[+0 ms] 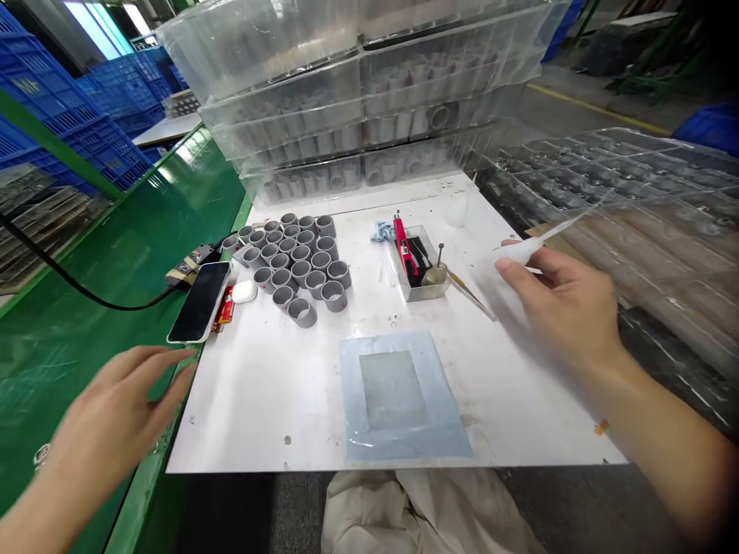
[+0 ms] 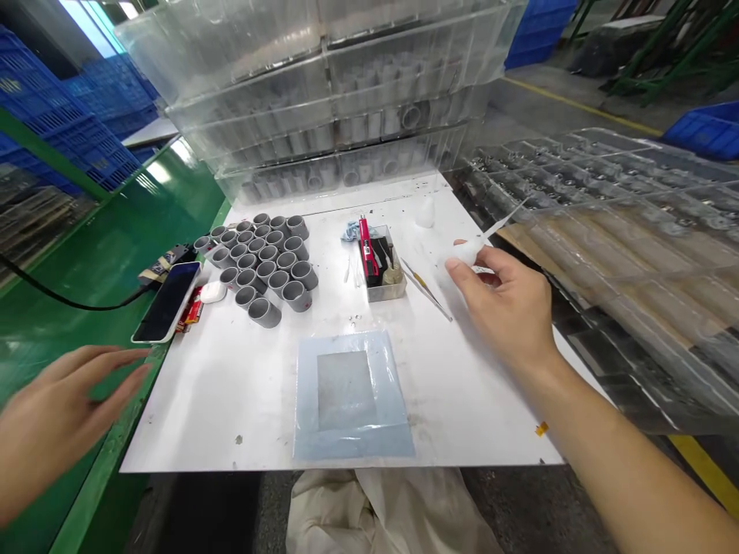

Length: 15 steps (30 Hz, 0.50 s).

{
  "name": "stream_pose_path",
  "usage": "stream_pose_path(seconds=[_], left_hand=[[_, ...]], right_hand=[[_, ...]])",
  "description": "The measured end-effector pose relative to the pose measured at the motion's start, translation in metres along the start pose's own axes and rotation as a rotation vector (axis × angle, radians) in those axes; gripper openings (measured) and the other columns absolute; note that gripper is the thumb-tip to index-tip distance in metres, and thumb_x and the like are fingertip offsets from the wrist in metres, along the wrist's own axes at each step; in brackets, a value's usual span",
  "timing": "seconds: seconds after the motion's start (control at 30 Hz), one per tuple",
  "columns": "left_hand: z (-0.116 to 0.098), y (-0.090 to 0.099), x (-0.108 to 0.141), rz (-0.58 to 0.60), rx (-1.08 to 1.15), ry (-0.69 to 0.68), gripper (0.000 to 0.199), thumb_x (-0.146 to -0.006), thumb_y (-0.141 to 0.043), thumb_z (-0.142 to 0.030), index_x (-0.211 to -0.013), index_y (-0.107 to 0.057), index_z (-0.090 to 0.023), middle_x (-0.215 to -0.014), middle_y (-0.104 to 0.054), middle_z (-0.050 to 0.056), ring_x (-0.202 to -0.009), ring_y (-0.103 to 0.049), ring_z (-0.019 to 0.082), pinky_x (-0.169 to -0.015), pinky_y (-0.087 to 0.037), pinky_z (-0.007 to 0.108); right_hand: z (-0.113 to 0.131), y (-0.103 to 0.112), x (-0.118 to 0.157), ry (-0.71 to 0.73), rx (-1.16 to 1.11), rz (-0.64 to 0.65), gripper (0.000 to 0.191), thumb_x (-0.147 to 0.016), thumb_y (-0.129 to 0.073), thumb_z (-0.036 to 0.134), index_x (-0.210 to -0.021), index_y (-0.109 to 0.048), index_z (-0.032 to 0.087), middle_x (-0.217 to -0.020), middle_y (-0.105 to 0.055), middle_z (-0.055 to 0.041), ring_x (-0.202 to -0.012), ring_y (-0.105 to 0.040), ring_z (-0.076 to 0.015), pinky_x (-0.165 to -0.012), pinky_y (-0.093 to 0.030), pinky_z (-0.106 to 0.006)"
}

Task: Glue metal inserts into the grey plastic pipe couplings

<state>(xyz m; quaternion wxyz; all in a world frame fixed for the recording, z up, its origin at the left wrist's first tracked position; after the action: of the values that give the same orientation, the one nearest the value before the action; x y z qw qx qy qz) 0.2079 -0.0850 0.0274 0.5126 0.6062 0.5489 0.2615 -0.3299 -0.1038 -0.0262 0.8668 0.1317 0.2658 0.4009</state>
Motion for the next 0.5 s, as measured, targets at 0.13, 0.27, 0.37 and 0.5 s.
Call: stream_pose_path(seconds=[0.13,0.27,0.37,0.5], left_hand=[[-0.082,-0.054,-0.047,-0.044,-0.222,-0.311,0.021,-0.105,-0.061,-0.025,-0.117,-0.078,-0.02,-0.114,-0.065,0.014,-0.106,-0.068,0.035,-0.094,-0.059,0.052],[-0.112,-0.076,-0.072,-0.052,-0.223,-0.383,0.016,-0.105,-0.062,-0.019,-0.108,-0.078,-0.02,-0.152,-0.057,0.019,-0.146,-0.048,0.045,-0.117,-0.045,0.065],[-0.121,-0.071,-0.064,-0.058,0.006,-0.336,0.011,-0.103,-0.069,-0.023,-0.094,-0.075,-0.022,-0.157,-0.057,0.014,-0.152,-0.044,0.042,-0.124,-0.038,0.064],[-0.13,-0.084,-0.044,0.225,0.667,0.107,0.021,-0.098,-0.077,-0.041,-0.091,-0.066,-0.025,-0.126,-0.075,0.007,-0.108,-0.073,0.028,-0.087,-0.059,0.041]], right_hand=[[0.001,-0.002,0.006,0.119,-0.202,-0.075,0.034,-0.092,-0.08,0.039,-0.123,-0.084,0.024,-0.128,-0.079,-0.0085,-0.108,-0.077,-0.0321,-0.1,-0.059,-0.047],[0.003,-0.002,0.009,0.174,-0.33,-0.131,0.043,-0.094,-0.082,0.039,-0.133,-0.079,0.021,-0.123,-0.08,-0.0117,-0.116,-0.076,-0.0346,-0.103,-0.061,-0.054],[0.012,0.002,0.01,0.214,-0.39,-0.174,0.041,-0.092,-0.083,0.035,-0.13,-0.081,0.019,-0.118,-0.082,-0.0126,-0.109,-0.078,-0.0328,-0.095,-0.065,-0.05],[0.023,0.005,0.014,0.266,-0.373,-0.194,0.041,-0.094,-0.078,0.032,-0.133,-0.08,0.019,-0.108,-0.084,-0.0112,-0.089,-0.08,-0.0285,-0.084,-0.066,-0.046]])
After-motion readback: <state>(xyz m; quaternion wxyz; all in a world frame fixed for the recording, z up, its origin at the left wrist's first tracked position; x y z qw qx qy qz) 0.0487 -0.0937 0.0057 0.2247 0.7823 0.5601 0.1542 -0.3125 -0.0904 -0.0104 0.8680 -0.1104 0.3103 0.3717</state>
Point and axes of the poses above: each hand's wrist, its own x-axis away from the middle knuckle, its own y-axis out of the back of the hand, z = x × y, the point moved 3 cm from there along -x, towards the middle knuckle
